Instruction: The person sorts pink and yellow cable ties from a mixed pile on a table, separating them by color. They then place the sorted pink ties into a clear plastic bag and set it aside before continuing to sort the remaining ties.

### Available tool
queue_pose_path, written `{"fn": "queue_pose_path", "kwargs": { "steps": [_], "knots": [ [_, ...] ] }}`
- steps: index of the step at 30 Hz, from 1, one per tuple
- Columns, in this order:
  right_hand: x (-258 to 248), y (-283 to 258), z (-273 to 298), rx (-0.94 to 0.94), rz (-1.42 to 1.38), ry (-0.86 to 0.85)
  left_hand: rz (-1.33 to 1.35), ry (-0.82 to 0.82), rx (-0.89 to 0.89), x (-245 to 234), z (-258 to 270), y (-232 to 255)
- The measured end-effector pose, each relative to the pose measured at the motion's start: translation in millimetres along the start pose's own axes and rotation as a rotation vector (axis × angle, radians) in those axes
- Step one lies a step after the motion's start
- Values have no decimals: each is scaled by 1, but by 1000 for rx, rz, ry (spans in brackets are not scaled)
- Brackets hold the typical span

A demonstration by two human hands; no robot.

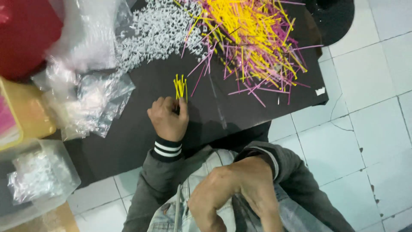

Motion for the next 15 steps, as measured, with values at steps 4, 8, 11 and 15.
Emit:
{"fn": "queue_pose_path", "kwargs": {
  "steps": [4, 8, 11, 15],
  "knots": [
    [5, -3, -3, 48, 5, -84, 18, -73, -68, -6, 9, 2],
    [-105, -17, 28, -97, 915, 625, -63, 39, -45, -14, -4, 10],
    [-184, -21, 72, -14, 1447, 924, -1, 22, -10, -23, -15, 31],
    [-249, 3, 110, 183, 1597, 1078, 74, 5, 70, -19, -31, 69]
  ]
}}
Point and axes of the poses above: each hand's wrist, its own z-axis away from the middle knuckle, its own x-axis out of the palm, y = z × x, the point moved 9 cm from there along -z, towards the middle knuckle, and after that the axes turned 6 degrees about -z, right-handed, at the moved point
